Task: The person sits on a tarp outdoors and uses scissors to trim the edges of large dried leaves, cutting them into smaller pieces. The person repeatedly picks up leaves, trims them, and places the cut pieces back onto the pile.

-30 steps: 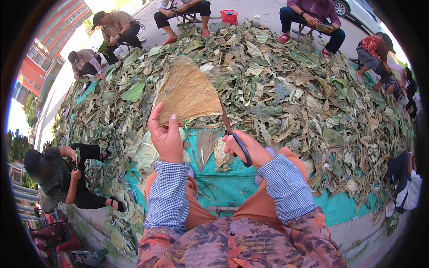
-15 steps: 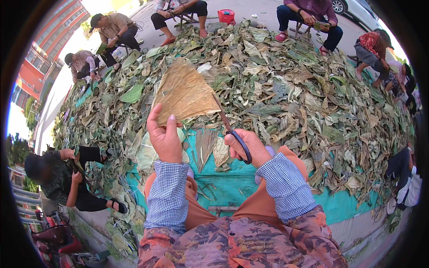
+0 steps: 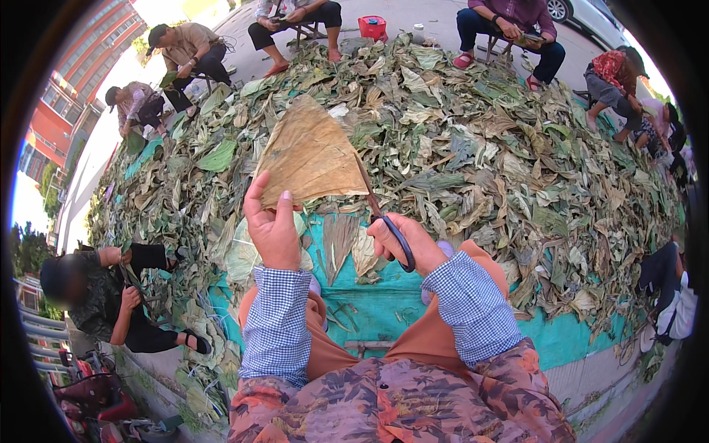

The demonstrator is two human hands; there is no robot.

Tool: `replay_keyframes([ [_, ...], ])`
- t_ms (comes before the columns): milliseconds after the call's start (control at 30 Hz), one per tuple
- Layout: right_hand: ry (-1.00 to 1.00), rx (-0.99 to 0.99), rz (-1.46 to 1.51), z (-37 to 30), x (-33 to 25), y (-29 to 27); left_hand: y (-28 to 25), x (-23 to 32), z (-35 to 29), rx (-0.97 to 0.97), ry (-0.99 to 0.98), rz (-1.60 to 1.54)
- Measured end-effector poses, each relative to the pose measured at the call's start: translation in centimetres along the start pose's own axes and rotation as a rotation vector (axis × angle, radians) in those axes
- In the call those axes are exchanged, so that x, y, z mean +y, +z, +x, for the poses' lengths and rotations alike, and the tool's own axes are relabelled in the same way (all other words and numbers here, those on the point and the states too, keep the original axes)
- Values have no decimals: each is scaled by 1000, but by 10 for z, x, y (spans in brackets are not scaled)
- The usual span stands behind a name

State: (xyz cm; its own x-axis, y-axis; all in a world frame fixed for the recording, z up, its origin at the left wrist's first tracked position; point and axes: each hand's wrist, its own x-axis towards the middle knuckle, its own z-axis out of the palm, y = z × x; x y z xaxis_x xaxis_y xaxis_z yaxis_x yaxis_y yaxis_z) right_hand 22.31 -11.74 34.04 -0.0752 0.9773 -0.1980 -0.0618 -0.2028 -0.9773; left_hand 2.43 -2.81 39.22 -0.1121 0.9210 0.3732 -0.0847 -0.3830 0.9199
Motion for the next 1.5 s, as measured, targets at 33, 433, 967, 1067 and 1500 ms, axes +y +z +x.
replay_keyframes([
  [33,-14,-4,3,1,2,-1,0,0,0,-12,2,2],
  [433,-61,-4,31,-3,-1,-5,6,-3,-1,-68,-9,9],
  [967,-122,104,-10,-3,6,5,-21,-10,0,-120,-28,56],
  [1067,-120,105,-7,-3,5,7,-20,-14,1,-96,7,42],
  [1500,-141,53,67,1,8,13,-21,-12,3,-113,9,-7],
])
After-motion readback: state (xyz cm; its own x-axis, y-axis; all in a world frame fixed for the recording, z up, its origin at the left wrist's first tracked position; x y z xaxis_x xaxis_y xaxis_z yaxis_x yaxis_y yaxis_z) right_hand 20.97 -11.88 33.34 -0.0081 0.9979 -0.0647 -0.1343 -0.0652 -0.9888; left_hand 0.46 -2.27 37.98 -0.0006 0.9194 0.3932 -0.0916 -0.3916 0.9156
